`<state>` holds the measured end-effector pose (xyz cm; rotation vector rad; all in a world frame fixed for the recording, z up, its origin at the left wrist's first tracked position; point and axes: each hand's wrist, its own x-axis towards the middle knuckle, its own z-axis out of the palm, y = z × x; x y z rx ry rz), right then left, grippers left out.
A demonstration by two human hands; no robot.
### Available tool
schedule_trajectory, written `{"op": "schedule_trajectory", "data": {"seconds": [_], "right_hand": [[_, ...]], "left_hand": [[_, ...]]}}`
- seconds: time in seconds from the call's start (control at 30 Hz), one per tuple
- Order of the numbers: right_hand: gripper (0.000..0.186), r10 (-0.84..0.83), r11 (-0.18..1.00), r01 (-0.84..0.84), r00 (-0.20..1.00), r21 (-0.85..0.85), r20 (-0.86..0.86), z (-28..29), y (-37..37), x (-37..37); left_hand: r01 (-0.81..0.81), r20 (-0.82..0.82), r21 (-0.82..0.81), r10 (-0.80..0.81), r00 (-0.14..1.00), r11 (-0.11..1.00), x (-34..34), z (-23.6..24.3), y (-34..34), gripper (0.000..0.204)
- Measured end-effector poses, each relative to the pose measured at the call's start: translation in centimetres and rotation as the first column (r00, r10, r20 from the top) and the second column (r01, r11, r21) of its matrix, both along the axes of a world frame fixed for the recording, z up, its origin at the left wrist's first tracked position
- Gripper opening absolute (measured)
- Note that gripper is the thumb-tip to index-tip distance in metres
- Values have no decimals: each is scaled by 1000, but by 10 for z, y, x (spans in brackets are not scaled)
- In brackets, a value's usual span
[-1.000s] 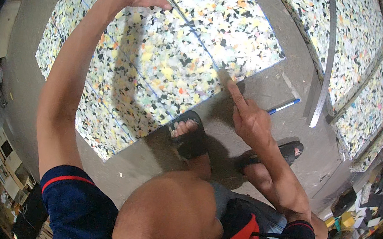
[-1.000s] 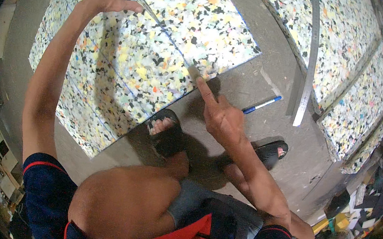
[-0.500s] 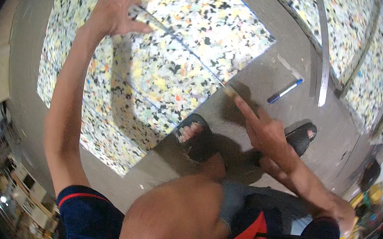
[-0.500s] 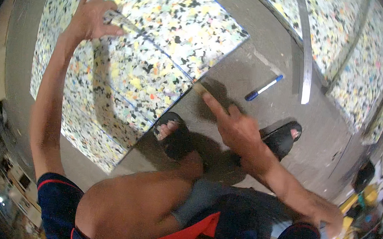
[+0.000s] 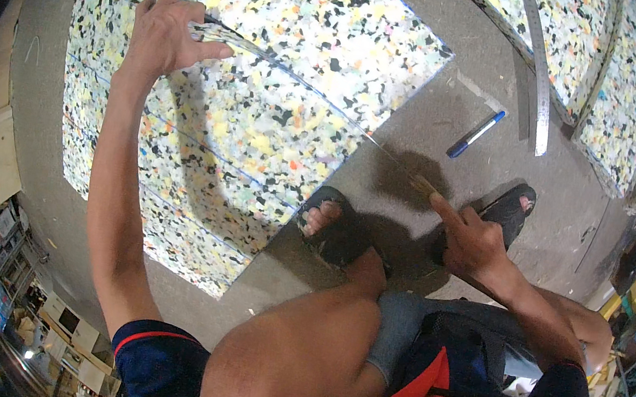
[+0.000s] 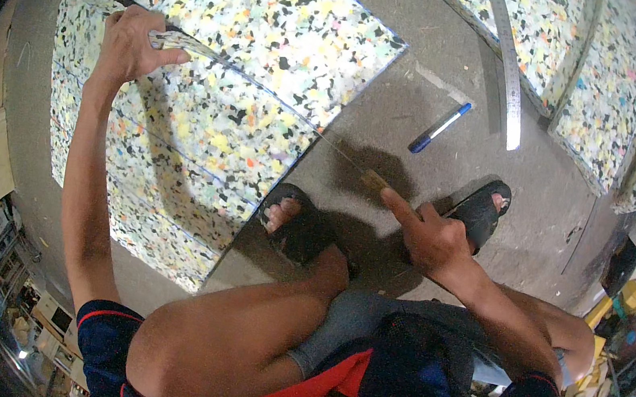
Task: The person measures and marks a speckled composite panel with a metal ruler and pen, then uses a chisel and hammer to score and split the panel along the marked line. The person repeats this process on multiple panels, separating them into smaller pieces.
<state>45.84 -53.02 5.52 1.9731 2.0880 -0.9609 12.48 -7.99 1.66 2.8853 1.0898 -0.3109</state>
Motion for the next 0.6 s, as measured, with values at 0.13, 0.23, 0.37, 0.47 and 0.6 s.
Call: {"op": "schedule_trajectory", "data": {"seconds": [0.13,0.23,0.37,0.47,0.6], "right_hand": [[83,-8,1000,9,994,8,-109,4,47,-14],[83,29,999,-25,996,43,-81,-30,74,-31],[84,24,995,-25,999,-95,-21,-33,57,-27],[85,12,1000,-14,998,-24,-67,-15,21,-7],[82,-1,995,9,998,-102,70,-7,-18,8]], "left_hand": [[38,91,-135,-25,995,990,11,4,-14,71],[93,68,-75,-88,994,993,26,2,-24,70],[9,22,-41,-8,1000,999,20,-11,-23,72],[-41,-52,-52,38,998,998,23,-3,-21,70],[-45,-47,-45,43,998,998,24,2,-25,67]]}}
